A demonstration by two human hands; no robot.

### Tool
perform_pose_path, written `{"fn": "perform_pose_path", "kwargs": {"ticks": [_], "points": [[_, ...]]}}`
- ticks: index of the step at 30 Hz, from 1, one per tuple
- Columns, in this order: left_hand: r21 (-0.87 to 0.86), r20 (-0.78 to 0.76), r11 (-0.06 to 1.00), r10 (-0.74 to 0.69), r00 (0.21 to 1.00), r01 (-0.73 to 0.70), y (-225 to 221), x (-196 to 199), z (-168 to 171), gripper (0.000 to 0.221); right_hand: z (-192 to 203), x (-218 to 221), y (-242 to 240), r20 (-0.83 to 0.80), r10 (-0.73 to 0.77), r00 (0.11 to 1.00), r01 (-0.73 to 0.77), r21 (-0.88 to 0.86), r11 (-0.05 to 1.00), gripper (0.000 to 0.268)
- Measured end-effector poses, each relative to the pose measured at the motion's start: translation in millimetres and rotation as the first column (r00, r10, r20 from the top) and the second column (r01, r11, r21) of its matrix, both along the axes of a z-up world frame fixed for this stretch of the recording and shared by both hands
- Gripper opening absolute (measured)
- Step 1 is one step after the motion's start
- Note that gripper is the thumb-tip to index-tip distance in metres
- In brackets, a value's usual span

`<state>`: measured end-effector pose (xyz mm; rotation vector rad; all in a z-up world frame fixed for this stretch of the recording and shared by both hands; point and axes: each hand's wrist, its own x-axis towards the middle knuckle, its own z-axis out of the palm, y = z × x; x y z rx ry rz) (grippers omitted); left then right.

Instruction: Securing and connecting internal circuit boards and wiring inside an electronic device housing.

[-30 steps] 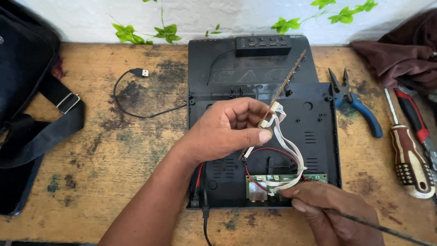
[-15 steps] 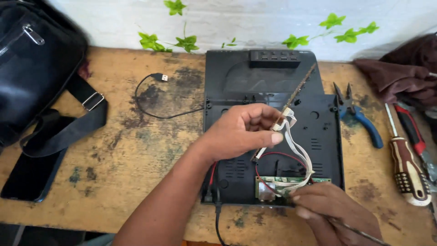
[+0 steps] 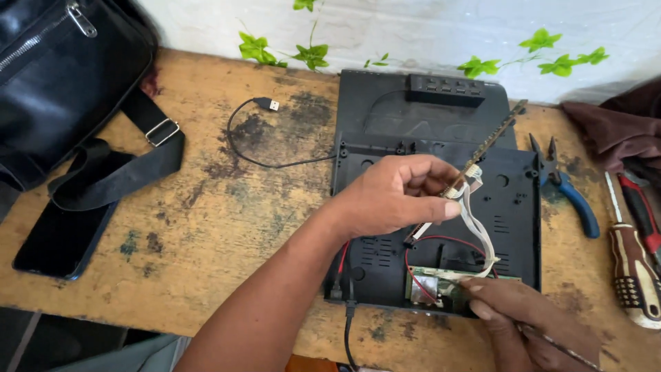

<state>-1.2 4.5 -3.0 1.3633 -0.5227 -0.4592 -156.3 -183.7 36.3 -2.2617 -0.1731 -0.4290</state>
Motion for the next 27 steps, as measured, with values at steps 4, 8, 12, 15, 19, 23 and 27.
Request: {"fn": "perform_pose_path", "kwargs": {"ticks": [4, 8, 12, 15, 19, 23, 27], "points": [[0.045, -0.004, 0.999, 0.018, 1.000, -0.018, 1, -1, 6, 0.055, 3, 1, 10, 0.071, -0.045, 0.997, 0.050, -0.071, 0.996, 0.012], [0.036, -0.009, 0.999, 0.012, 1.000, -0.012, 0, -1, 5, 0.054, -4, 3, 3, 0.095, 0.007, 0.995, 0.002, -0.090, 0.996, 0.013], [0.000, -0.001, 1.000, 0.014, 1.000, -0.014, -2, 1, -1, 0.050, -4, 2, 2, 0.035, -0.046, 0.998, 0.050, -0.124, 0.991, 0.015], [0.019, -0.001, 1.000, 0.006, 1.000, -0.006, 1, 0, 4, 0.049, -12, 6, -2, 0.069, 0.024, 0.997, -0.018, -0.091, 0.996, 0.015], [0.047, -0.010, 0.999, 0.015, 1.000, -0.014, 2, -1, 6, 0.056, -13, 5, 1, 0.104, 0.027, 0.994, -0.021, -0.054, 0.998, 0.013], [0.031, 0.010, 0.999, 0.004, 1.000, -0.004, 1, 0, 6, 0.054, -13, 2, 1, 0.028, -0.054, 0.998, 0.055, -0.025, 0.998, 0.015], [0.026, 0.005, 1.000, -0.014, 1.000, 0.014, 2, 0, 4, 0.056, -21, 5, -6, 0.040, -0.009, 0.999, 0.010, -0.010, 1.000, 0.015]]}}
